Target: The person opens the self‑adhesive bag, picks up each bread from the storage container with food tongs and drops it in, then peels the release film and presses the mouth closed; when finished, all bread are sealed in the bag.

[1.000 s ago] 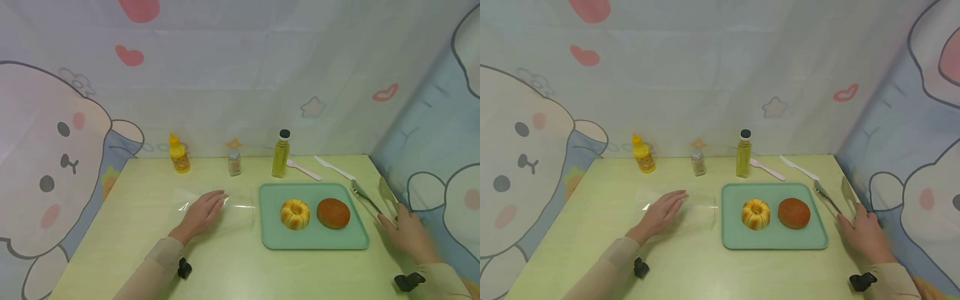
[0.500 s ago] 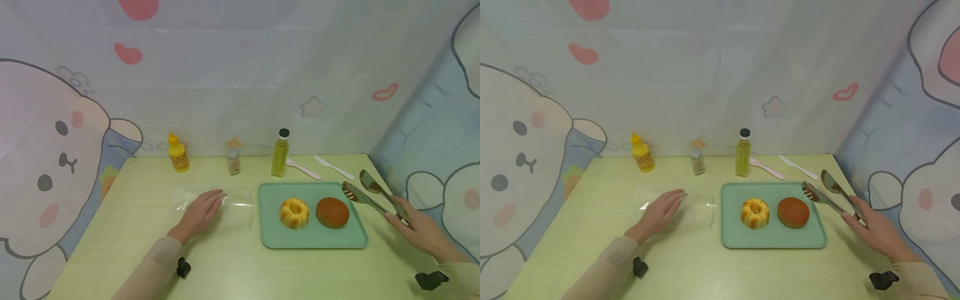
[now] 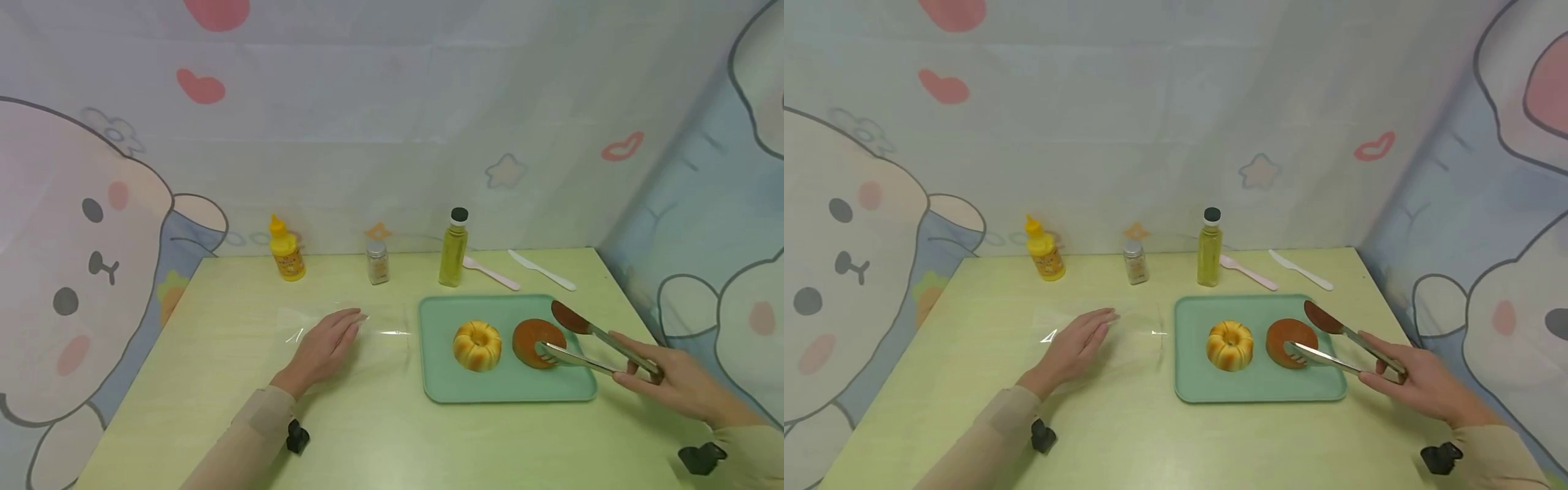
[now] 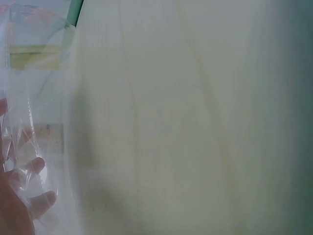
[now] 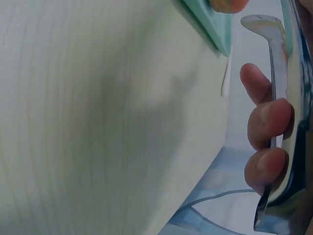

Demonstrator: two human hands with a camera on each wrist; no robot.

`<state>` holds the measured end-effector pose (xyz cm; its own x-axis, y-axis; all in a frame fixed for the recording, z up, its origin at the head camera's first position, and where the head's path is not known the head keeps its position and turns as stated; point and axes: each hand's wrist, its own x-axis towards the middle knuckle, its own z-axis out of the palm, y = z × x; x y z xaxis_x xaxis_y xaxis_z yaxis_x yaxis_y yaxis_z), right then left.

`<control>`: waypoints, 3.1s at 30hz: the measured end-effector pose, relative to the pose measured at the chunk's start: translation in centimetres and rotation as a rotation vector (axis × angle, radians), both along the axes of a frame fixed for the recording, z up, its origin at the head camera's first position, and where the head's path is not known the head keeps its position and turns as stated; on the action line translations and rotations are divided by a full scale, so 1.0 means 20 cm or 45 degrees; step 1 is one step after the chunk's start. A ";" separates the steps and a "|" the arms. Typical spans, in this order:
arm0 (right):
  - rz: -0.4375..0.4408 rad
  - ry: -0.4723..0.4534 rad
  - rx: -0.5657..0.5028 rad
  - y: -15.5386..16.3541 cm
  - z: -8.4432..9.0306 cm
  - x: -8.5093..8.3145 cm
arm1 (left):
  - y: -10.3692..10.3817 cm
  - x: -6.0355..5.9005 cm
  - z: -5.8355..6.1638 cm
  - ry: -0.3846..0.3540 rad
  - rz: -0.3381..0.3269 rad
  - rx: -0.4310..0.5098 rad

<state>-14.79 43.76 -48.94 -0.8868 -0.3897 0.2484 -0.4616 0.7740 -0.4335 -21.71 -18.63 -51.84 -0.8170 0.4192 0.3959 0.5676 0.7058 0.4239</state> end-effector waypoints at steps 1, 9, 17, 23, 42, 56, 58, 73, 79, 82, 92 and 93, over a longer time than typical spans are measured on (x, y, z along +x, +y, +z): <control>0.004 -0.011 0.003 0.00 0.00 0.00 | 0.00 0.00 0.00 0.001 -0.002 0.001; 0.065 -0.016 0.033 -0.03 -0.04 -0.02 | 0.00 0.00 0.00 -0.005 -0.008 0.004; 0.160 0.077 0.046 -0.04 -0.06 -0.05 | 0.00 0.00 0.00 0.011 -0.009 0.021; 0.175 0.066 0.053 -0.04 -0.07 -0.04 | 0.00 0.00 -0.01 0.013 -0.006 0.023; 0.106 0.205 -0.048 -0.11 0.01 -0.07 | -0.01 -0.01 -0.01 0.017 0.009 0.019; 0.309 0.177 -0.066 -0.38 0.14 -0.21 | 0.00 -0.02 0.00 0.046 0.000 0.039; 0.342 0.181 -0.059 -0.43 0.15 -0.23 | 0.00 -0.01 0.00 0.040 0.002 0.038; 0.459 0.126 0.114 -0.81 0.24 -0.36 | 0.02 -0.01 0.00 0.042 0.004 0.035; 0.551 0.238 0.151 -0.93 0.25 -0.39 | 0.03 -0.02 0.02 0.036 -0.003 0.048; 0.573 0.214 0.170 -0.98 0.25 -0.40 | 0.04 -0.02 0.02 0.025 -0.005 0.058; 0.657 0.121 0.223 -1.07 0.22 -0.43 | 0.05 -0.01 0.03 -0.012 0.018 0.079; 0.664 0.104 0.230 -1.08 0.22 -0.43 | 0.05 -0.01 0.03 -0.006 0.016 0.080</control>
<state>-23.43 22.26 -44.46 -0.5456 -0.8145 0.1972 -0.8299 0.4926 -0.2619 -21.86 -17.65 -51.16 -0.8239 0.3832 0.4175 0.5568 0.6846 0.4705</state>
